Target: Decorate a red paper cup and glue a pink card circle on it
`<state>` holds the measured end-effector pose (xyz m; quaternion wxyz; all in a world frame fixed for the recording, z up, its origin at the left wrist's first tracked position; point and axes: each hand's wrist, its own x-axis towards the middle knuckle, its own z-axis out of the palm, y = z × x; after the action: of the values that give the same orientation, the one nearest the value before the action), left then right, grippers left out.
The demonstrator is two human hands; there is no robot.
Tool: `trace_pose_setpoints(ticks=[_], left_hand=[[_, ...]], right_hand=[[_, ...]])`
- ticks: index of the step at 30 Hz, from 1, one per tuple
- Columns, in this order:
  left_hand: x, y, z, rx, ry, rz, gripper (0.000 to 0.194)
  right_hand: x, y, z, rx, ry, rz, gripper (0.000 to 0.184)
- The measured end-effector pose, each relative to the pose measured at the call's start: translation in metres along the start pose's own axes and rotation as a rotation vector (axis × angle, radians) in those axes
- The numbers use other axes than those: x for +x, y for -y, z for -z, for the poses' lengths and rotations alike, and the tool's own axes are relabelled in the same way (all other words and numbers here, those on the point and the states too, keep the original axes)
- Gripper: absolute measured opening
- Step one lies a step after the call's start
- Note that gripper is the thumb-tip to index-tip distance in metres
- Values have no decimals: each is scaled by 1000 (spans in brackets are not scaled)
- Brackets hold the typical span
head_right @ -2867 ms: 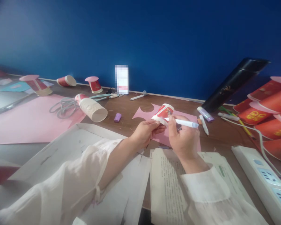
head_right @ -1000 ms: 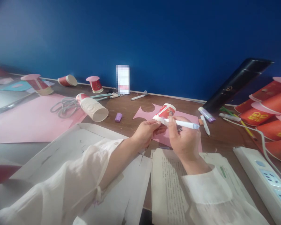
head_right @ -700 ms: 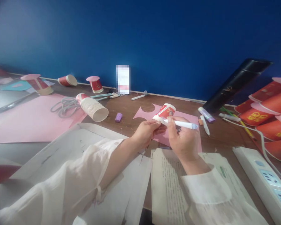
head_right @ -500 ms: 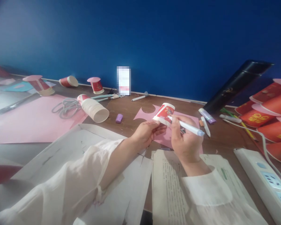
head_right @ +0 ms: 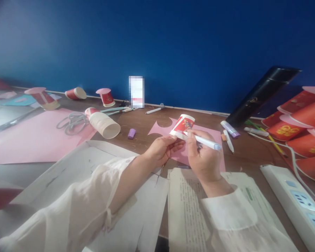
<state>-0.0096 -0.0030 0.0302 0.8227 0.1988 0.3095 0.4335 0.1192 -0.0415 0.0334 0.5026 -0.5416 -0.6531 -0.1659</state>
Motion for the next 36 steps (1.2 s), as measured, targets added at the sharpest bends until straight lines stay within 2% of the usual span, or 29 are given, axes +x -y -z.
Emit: trace_pose_setpoints(ticks=[9, 15, 23, 36], left_hand=[[-1, 1, 0, 14, 19, -7, 22], [0, 1, 0, 19, 8, -18, 24], [2, 3, 3, 10, 26, -40, 24], [1, 1, 1, 6, 3, -27, 25]], right_hand=[[1, -4, -2, -8, -17, 45, 16], [0, -1, 0, -68, 25, 10, 24], [0, 2, 2, -67, 58, -11, 26], [0, 0, 0, -97, 17, 8, 25]])
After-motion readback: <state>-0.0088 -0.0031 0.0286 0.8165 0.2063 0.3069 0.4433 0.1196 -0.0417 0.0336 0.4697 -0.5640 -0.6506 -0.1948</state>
